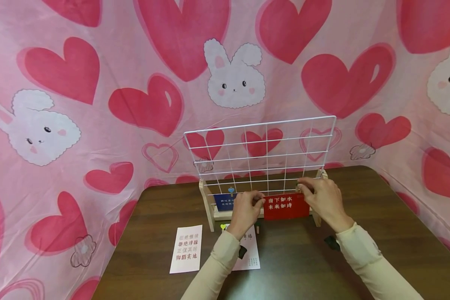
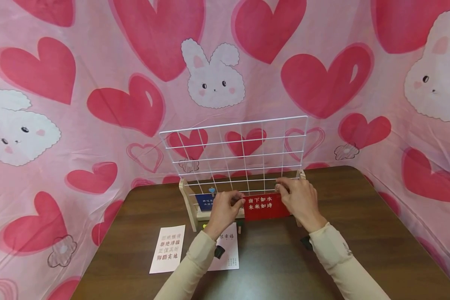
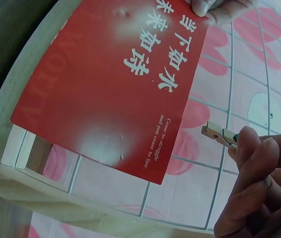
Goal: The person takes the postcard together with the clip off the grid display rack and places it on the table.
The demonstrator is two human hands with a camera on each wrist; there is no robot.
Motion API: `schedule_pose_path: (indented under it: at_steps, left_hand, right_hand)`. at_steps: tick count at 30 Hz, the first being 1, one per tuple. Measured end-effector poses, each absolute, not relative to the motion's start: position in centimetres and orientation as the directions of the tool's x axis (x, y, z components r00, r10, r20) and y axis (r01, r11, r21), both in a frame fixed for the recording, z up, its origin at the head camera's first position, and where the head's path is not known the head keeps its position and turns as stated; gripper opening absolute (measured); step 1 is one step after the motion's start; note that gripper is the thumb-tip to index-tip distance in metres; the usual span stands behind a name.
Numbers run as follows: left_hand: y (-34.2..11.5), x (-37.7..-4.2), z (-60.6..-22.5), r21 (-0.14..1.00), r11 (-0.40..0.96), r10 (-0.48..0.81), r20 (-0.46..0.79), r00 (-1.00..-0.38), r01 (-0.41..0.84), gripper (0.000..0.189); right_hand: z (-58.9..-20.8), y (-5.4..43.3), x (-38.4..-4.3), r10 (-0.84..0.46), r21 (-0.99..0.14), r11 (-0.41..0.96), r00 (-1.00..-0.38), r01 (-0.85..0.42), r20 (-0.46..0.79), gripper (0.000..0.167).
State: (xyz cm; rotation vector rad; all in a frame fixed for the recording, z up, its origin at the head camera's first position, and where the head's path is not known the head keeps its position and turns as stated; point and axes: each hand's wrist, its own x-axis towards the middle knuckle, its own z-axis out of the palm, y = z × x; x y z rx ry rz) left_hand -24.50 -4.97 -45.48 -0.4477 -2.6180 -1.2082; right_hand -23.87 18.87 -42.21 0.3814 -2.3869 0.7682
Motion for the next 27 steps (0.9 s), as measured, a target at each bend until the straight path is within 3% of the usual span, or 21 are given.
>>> schedule_pose_path:
  at_steps: [27]
  left_hand:
    - [-5.5, -23.4, -46.7, 0.746, 0.602, 0.235, 0.175, -0.956, 0.285, 0.009]
  right_hand:
    - [-43.9, 22.5, -21.0, -0.079, -0.437, 0.827, -0.844, -0.353, 0.531, 0.018]
